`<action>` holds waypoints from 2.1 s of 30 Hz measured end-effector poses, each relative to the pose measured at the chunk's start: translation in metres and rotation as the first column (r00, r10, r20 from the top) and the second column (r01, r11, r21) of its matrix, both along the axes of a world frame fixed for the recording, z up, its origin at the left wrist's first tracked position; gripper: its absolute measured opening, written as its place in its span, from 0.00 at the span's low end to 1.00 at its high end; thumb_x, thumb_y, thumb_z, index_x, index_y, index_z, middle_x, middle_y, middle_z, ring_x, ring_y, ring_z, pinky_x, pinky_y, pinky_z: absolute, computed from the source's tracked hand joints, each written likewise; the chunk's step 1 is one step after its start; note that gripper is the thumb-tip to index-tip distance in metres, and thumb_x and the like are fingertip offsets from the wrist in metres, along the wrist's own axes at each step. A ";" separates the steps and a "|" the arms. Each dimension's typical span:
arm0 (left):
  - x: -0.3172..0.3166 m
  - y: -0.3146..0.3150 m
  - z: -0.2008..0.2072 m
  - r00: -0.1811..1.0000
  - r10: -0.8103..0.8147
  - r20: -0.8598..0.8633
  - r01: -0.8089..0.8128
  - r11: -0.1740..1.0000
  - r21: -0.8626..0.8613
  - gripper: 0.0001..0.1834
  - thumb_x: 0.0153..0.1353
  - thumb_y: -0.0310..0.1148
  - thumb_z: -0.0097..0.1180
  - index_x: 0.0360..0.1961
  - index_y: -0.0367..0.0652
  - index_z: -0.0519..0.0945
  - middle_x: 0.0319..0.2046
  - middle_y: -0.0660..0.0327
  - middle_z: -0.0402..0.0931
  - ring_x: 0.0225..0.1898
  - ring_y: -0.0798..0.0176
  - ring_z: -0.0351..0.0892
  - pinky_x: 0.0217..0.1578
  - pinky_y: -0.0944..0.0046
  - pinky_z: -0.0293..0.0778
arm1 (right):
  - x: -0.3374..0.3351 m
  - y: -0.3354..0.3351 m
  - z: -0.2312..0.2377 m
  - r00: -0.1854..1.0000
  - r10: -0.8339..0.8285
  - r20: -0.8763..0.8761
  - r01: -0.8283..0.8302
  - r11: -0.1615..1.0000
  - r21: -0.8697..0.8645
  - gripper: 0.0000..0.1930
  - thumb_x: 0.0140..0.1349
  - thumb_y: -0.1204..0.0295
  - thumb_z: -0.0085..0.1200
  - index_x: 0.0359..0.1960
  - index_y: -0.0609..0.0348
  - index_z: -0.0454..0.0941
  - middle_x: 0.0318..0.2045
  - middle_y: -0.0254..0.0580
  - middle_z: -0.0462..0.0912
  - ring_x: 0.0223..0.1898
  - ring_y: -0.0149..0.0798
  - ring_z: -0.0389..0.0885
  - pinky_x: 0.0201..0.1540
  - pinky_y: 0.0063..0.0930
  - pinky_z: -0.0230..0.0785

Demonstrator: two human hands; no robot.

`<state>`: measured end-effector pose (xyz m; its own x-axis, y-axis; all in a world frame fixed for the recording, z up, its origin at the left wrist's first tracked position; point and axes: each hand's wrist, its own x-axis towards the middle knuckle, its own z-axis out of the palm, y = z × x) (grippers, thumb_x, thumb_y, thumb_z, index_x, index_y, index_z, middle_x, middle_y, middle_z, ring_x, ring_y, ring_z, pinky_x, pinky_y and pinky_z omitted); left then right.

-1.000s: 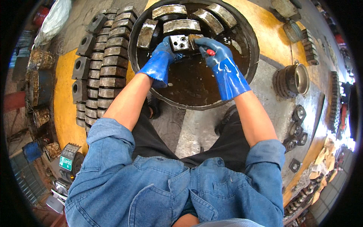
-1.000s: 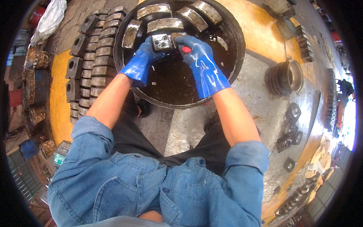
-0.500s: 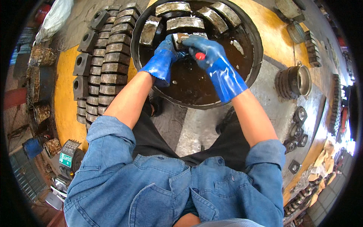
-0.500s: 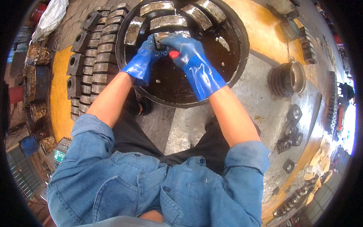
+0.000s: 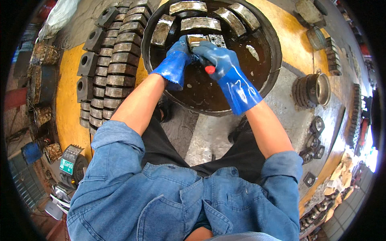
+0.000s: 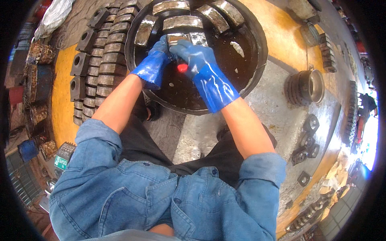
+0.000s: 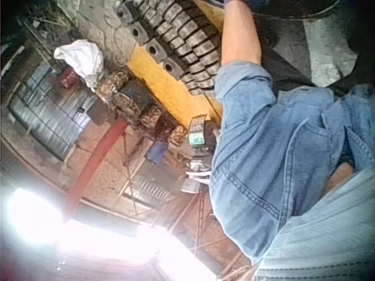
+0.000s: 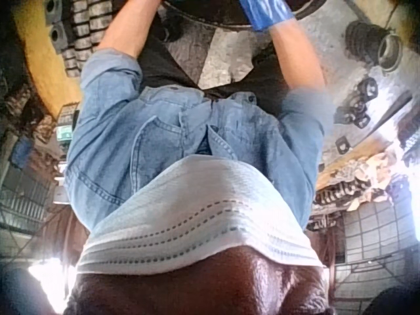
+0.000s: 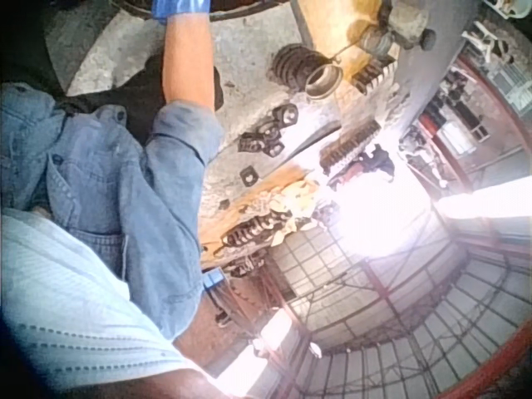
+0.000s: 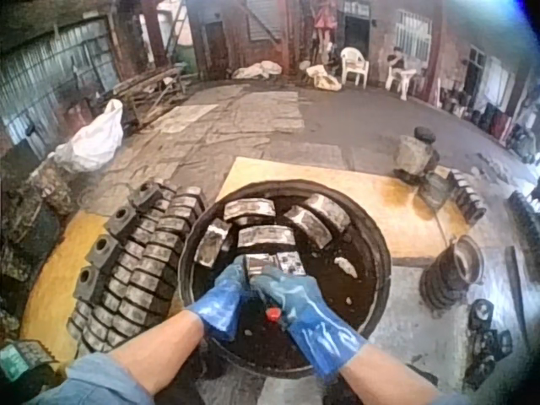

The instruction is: The person cleans various metal components using a brush and a dark liquid, possibly oil or solvent, in a large container. They pick up the parts one by one, scrub them with the brush, and then place them back into the liquid or onto the surrounding metal surface.

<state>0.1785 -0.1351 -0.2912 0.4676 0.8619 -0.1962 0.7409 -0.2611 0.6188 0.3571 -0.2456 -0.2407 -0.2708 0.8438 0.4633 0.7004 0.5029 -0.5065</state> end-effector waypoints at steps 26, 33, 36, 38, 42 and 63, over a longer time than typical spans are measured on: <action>0.003 0.013 -0.041 0.985 0.135 -0.111 -0.134 0.991 0.018 0.53 0.45 0.53 0.82 0.68 0.41 0.69 0.59 0.50 0.82 0.60 0.51 0.83 0.61 0.55 0.78 | 0.054 -0.008 -0.017 0.838 -0.422 -0.345 0.330 0.897 -0.295 0.12 0.69 0.81 0.60 0.51 0.58 0.88 0.42 0.34 0.90 0.40 0.30 0.84 0.48 0.25 0.78; -0.011 0.025 -0.077 0.995 0.092 -0.037 -0.088 0.992 0.090 0.56 0.44 0.53 0.83 0.70 0.44 0.66 0.59 0.46 0.82 0.61 0.42 0.81 0.61 0.48 0.79 | 0.050 0.000 0.001 0.758 -0.522 -0.392 0.377 0.840 -0.391 0.12 0.67 0.84 0.59 0.49 0.60 0.88 0.41 0.35 0.90 0.39 0.31 0.85 0.47 0.26 0.79; -0.002 0.021 -0.066 0.994 0.104 -0.026 -0.102 0.994 0.045 0.55 0.44 0.50 0.83 0.70 0.43 0.67 0.60 0.48 0.81 0.61 0.46 0.81 0.62 0.51 0.78 | 0.063 0.023 -0.015 0.730 -0.581 -0.361 0.457 0.806 -0.376 0.12 0.66 0.86 0.59 0.48 0.61 0.88 0.40 0.35 0.90 0.39 0.32 0.85 0.47 0.26 0.79; 0.009 0.011 -0.042 0.990 0.117 -0.074 -0.118 0.993 -0.003 0.53 0.45 0.46 0.84 0.69 0.41 0.67 0.61 0.51 0.81 0.62 0.54 0.81 0.63 0.56 0.76 | 0.071 0.029 -0.018 0.718 -0.591 -0.368 0.475 0.802 -0.362 0.12 0.65 0.87 0.59 0.47 0.61 0.88 0.40 0.35 0.90 0.38 0.32 0.85 0.46 0.26 0.79; -0.002 0.009 -0.038 0.986 0.149 -0.080 -0.147 0.989 0.023 0.53 0.45 0.45 0.84 0.69 0.42 0.68 0.60 0.51 0.81 0.62 0.51 0.81 0.63 0.55 0.77 | 0.024 0.003 0.043 0.754 -0.500 -0.426 0.301 0.840 -0.452 0.09 0.71 0.78 0.59 0.49 0.59 0.88 0.41 0.39 0.91 0.42 0.35 0.87 0.49 0.28 0.80; 0.001 0.009 -0.037 0.988 0.122 -0.096 -0.119 0.992 0.036 0.56 0.43 0.52 0.84 0.70 0.44 0.67 0.58 0.46 0.82 0.60 0.43 0.82 0.59 0.49 0.79 | 0.027 0.029 -0.006 0.859 -0.271 -0.434 0.179 0.954 -0.242 0.08 0.68 0.72 0.66 0.47 0.51 0.90 0.39 0.44 0.92 0.42 0.34 0.89 0.49 0.28 0.80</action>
